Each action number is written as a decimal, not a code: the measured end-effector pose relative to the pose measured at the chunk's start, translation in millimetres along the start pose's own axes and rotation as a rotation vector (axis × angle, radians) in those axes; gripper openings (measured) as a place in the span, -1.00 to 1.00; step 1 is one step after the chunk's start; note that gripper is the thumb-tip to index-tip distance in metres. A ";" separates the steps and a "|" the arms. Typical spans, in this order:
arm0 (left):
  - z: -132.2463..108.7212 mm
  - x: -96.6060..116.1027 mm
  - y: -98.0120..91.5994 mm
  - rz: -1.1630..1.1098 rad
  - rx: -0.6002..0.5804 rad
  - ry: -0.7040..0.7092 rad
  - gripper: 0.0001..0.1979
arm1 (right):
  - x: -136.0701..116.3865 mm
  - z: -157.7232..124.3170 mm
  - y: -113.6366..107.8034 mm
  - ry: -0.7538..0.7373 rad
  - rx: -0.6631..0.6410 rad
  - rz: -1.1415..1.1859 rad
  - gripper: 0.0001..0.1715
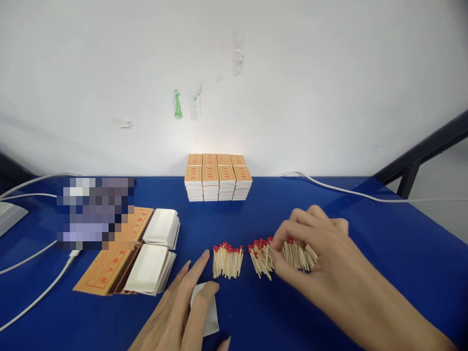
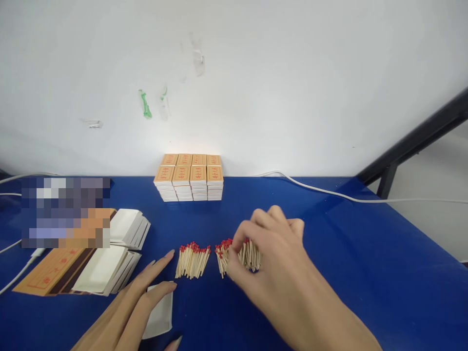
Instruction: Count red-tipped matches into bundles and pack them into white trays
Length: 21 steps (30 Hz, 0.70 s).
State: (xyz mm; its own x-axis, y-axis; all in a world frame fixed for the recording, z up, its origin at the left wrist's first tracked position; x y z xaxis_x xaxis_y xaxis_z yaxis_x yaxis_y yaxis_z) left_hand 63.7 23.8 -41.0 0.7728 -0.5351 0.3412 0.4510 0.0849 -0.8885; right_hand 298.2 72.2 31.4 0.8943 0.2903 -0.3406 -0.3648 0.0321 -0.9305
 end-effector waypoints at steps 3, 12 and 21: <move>3.7 -8.4 5.6 -0.017 0.010 -0.017 -0.63 | 18.2 3.4 -6.7 0.114 0.071 -0.033 -0.77; 4.2 -23.9 13.8 -0.017 0.041 -0.063 -0.46 | 31.2 7.1 -11.1 0.165 0.088 -0.013 -0.68; -6.2 -0.2 -11.0 -0.007 0.072 -0.024 -0.59 | 10.0 9.8 -21.4 0.058 0.174 0.084 -0.65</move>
State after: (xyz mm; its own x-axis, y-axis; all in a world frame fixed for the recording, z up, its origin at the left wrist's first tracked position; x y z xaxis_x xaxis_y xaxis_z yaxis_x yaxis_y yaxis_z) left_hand 55.8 17.7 -33.3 0.7797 -0.5154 0.3557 0.4870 0.1419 -0.8618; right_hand 312.4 83.8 49.2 0.8703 0.2439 -0.4279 -0.4737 0.1766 -0.8628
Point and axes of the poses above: each hand's wrist, its own z-axis towards the middle knuckle, its own y-axis out of the palm, x = y × z, the point moved 6 cm from there along z, towards the middle knuckle, and after that the axes turned 2 degrees about -x, right-handed, at the moved point
